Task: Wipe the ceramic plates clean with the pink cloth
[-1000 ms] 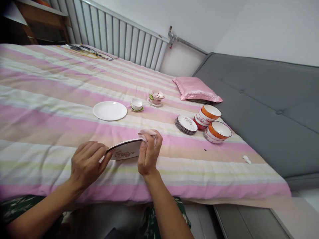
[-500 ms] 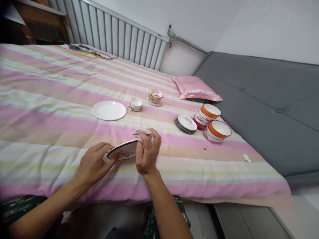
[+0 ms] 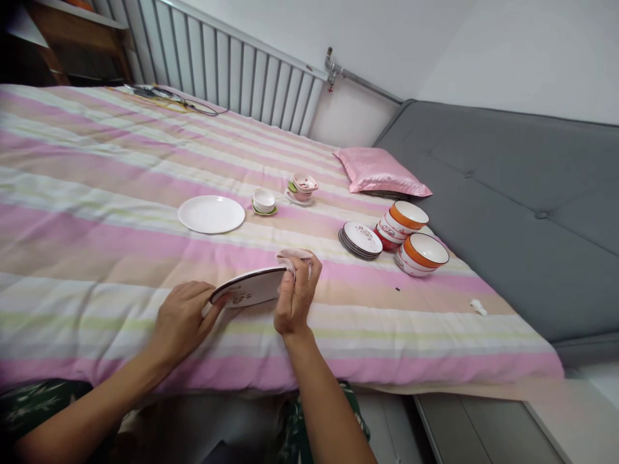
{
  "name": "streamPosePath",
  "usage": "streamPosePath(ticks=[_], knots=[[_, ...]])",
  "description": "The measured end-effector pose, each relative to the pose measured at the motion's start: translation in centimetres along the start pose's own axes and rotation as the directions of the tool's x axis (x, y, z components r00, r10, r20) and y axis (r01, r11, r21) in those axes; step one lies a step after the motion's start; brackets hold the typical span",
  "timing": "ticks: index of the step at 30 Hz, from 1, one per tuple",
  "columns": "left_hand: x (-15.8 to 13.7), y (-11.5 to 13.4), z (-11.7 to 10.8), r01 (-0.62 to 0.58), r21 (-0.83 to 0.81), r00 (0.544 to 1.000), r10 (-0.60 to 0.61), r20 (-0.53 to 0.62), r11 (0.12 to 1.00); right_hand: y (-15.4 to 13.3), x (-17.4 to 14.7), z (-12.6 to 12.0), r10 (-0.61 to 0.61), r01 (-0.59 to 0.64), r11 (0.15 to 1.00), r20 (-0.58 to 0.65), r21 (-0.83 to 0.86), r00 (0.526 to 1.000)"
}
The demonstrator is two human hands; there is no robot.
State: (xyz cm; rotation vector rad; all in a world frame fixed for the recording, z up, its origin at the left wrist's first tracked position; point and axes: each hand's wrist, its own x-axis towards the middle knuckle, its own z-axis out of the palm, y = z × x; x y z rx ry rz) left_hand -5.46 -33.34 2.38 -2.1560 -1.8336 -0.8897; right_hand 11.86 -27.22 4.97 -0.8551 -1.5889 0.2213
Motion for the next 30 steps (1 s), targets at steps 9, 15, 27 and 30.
streamPosePath(ticks=[9, 15, 27, 30], knots=[[0.4, -0.3, -1.5, -0.163, 0.105, 0.948, 0.186, -0.26, 0.981, -0.6, -0.5, 0.0, -0.059, 0.066, 0.996, 0.112, -0.055, 0.992], [0.4, -0.2, -1.5, -0.211, 0.092, 0.934, 0.229, -0.275, 0.973, -1.0, -0.7, 0.0, -0.11, 0.124, 0.988, 0.14, -0.093, 0.984], [0.3, -0.4, 0.3, 0.051, 0.066, 0.952, -0.068, 0.298, 0.997, -1.0, -0.2, 0.1, -0.065, 0.071, 0.996, 0.108, -0.052, 0.992], [0.3, -0.3, 0.4, 0.067, 0.019, 0.945, -0.069, 0.32, 0.998, -0.9, -0.1, 0.1, -0.054, 0.056, 0.998, 0.085, -0.03, 0.995]])
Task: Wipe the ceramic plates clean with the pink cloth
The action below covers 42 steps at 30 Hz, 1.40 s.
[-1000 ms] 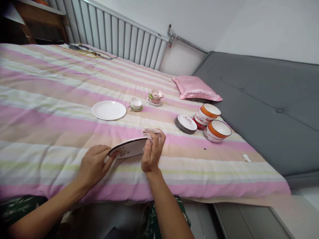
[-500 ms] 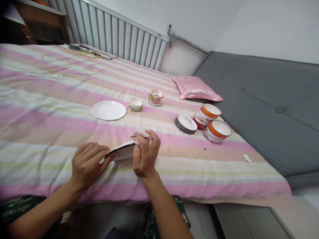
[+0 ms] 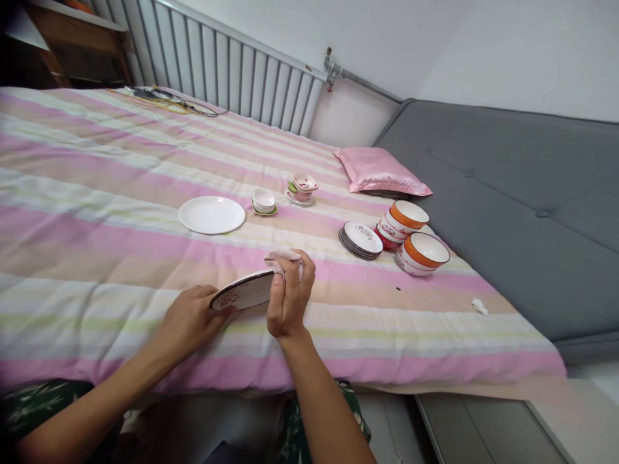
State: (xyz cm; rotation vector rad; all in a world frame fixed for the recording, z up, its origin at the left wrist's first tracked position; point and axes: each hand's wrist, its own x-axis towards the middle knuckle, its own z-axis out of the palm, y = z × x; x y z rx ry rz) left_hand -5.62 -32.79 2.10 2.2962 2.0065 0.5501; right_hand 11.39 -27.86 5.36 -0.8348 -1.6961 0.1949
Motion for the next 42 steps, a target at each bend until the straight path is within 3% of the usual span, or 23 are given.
streamPosePath(ticks=[3, 7, 15, 21, 25, 27, 29, 32, 34, 36, 39, 42], knots=[[-0.1, 0.2, -0.1, -0.018, -0.052, 0.999, 0.016, -0.03, 0.998, 0.2, 0.1, 0.0, 0.029, -0.029, 1.0, -0.043, 0.004, 0.999], [-0.3, 0.1, -0.3, -0.07, -0.034, 0.973, 0.061, -0.223, 0.997, 0.6, 0.1, -0.1, 0.061, -0.06, 0.998, -0.091, 0.015, 0.994], [-0.2, -0.1, -1.7, -0.177, 0.171, 0.801, 0.243, -0.547, 0.969, 0.5, -0.2, 0.1, 0.048, -0.047, 0.999, -0.09, 0.017, 0.995], [-0.2, 0.0, -1.9, -0.274, 0.23, 0.678, 0.357, -0.643, 0.934, 0.0, -0.6, 0.1, -0.023, 0.022, 0.999, -0.013, -0.047, 1.0], [-0.3, 0.2, -2.2, -0.308, 0.239, 0.64, 0.386, -0.664, 0.921, -0.3, -0.8, 0.2, -0.054, 0.055, 0.995, 0.015, -0.078, 0.998], [-0.3, 0.3, -2.4, -0.309, 0.223, 0.646, 0.376, -0.664, 0.924, -0.3, -0.7, 0.2, -0.049, 0.05, 0.997, 0.021, -0.059, 0.999], [-0.2, 0.4, -2.4, -0.291, 0.186, 0.682, 0.34, -0.648, 0.938, -0.3, -0.6, 0.2, -0.034, 0.035, 0.999, 0.028, -0.03, 0.999], [-0.1, 0.3, -2.0, -0.199, 0.118, 0.798, 0.23, -0.557, 0.973, -0.1, -0.4, 0.3, -0.011, 0.011, 1.0, 0.027, -0.014, 1.0], [-0.1, 0.2, -1.4, -0.127, 0.078, 0.902, 0.147, -0.405, 0.989, 0.0, -0.4, 0.3, -0.002, 0.002, 1.0, 0.017, -0.01, 1.0], [-0.1, 0.0, -0.8, -0.07, 0.044, 0.975, 0.078, -0.209, 0.997, 0.1, -0.3, 0.2, 0.006, -0.006, 1.0, 0.005, 0.005, 1.0], [-0.1, 0.0, -0.1, -0.024, 0.044, 0.998, 0.026, -0.048, 0.999, 0.1, -0.1, 0.1, 0.021, -0.021, 0.999, -0.017, 0.031, 1.0], [-0.2, 0.1, 0.1, -0.047, 0.065, 0.995, 0.053, -0.085, 0.997, 0.2, 0.0, 0.0, 0.038, -0.036, 0.998, -0.039, 0.049, 0.998]])
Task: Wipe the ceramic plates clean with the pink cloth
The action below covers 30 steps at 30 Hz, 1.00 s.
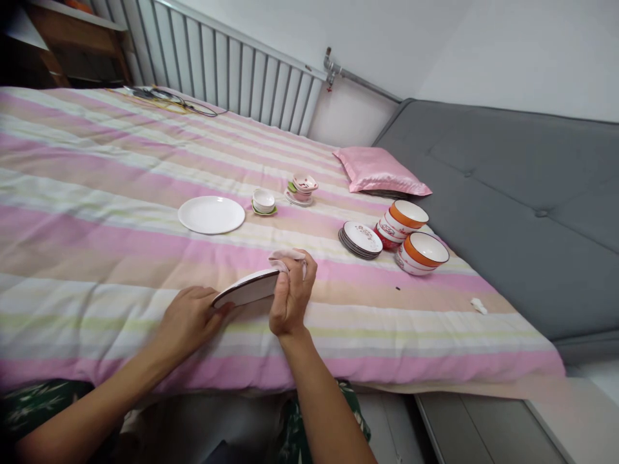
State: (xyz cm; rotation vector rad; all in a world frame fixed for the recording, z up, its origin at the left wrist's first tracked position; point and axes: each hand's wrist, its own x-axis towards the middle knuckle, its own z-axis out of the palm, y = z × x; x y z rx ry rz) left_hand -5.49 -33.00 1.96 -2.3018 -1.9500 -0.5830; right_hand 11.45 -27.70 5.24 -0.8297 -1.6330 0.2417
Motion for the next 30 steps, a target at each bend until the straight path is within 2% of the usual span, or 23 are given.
streamPosePath(ticks=[4, 7, 12, 17, 22, 24, 26, 30], knots=[[-0.2, 0.0, -0.2, -0.069, 0.024, 0.981, 0.072, -0.18, 0.997, 0.3, 0.0, 0.0, 0.021, -0.02, 0.999, -0.042, 0.026, 0.999], [-0.3, -0.1, -0.8, -0.094, 0.083, 0.946, 0.115, -0.303, 0.992, 0.4, -0.1, 0.0, 0.033, -0.031, 0.999, -0.06, 0.032, 0.998], [-0.1, -0.1, -1.9, -0.102, 0.172, 0.87, 0.172, -0.463, 0.98, 0.3, -0.4, 0.1, 0.006, -0.006, 1.0, -0.015, -0.003, 1.0], [-0.1, -0.1, -2.4, -0.172, 0.194, 0.803, 0.252, -0.54, 0.966, 0.1, -0.8, 0.2, -0.044, 0.045, 0.998, 0.032, -0.048, 0.999], [-0.1, 0.0, -2.6, -0.222, 0.184, 0.769, 0.288, -0.571, 0.957, 0.0, -1.0, 0.1, -0.079, 0.083, 0.994, 0.054, -0.072, 0.995], [-0.1, 0.0, -2.7, -0.223, 0.168, 0.776, 0.279, -0.565, 0.96, -0.1, -0.9, 0.2, -0.069, 0.072, 0.995, 0.055, -0.066, 0.996], [0.0, 0.1, -2.7, -0.199, 0.143, 0.805, 0.245, -0.54, 0.97, -0.2, -0.8, 0.2, -0.052, 0.055, 0.997, 0.054, -0.055, 0.997], [0.2, 0.0, -2.0, -0.079, 0.1, 0.917, 0.112, -0.383, 0.992, -0.1, -0.7, 0.4, -0.038, 0.04, 0.998, 0.054, -0.043, 0.998]])
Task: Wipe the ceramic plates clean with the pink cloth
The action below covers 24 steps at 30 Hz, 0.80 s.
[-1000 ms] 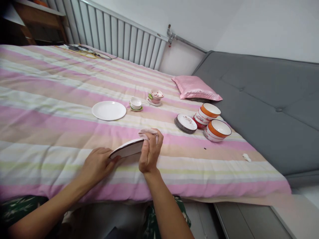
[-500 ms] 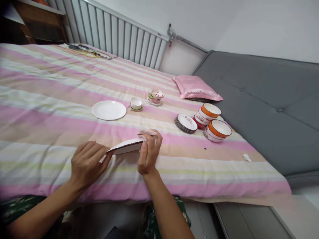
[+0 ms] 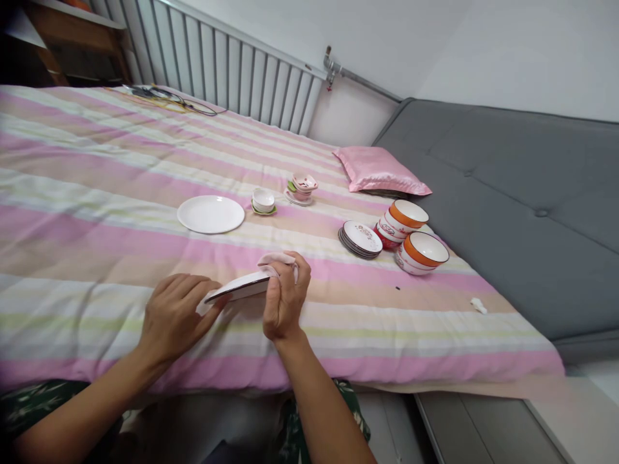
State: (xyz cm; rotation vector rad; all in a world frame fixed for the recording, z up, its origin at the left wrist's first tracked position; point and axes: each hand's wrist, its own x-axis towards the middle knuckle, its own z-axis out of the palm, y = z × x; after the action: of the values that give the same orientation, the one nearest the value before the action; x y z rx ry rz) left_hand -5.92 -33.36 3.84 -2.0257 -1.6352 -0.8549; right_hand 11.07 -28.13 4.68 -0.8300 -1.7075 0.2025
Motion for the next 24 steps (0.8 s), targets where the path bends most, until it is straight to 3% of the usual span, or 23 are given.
streamPosePath(ticks=[2, 5, 10, 16, 24], knots=[[-0.2, -0.1, 0.6, 0.065, -0.002, 0.984, -0.064, 0.169, 0.998, 0.0, 0.0, 0.0, 0.0, 0.0, 1.0, 0.001, -0.004, 1.0], [-0.5, -0.3, 1.2, 0.128, -0.004, 0.923, -0.118, 0.366, 0.992, 0.0, 0.1, 0.0, 0.003, -0.003, 1.0, -0.007, -0.003, 1.0], [-0.7, -0.6, 1.3, 0.151, 0.023, 0.896, -0.147, 0.42, 0.988, 0.0, 0.3, 0.0, 0.017, -0.017, 1.0, -0.006, 0.004, 1.0], [-0.8, -0.4, 1.3, 0.098, 0.011, 0.932, -0.096, 0.35, 0.995, 0.1, 0.3, -0.1, 0.021, -0.019, 0.999, -0.052, 0.026, 0.998], [-0.4, -0.8, 0.5, -0.058, 0.056, 0.997, 0.055, 0.055, 0.997, 0.4, 0.3, -0.2, 0.046, -0.042, 0.998, -0.074, 0.052, 0.996]])
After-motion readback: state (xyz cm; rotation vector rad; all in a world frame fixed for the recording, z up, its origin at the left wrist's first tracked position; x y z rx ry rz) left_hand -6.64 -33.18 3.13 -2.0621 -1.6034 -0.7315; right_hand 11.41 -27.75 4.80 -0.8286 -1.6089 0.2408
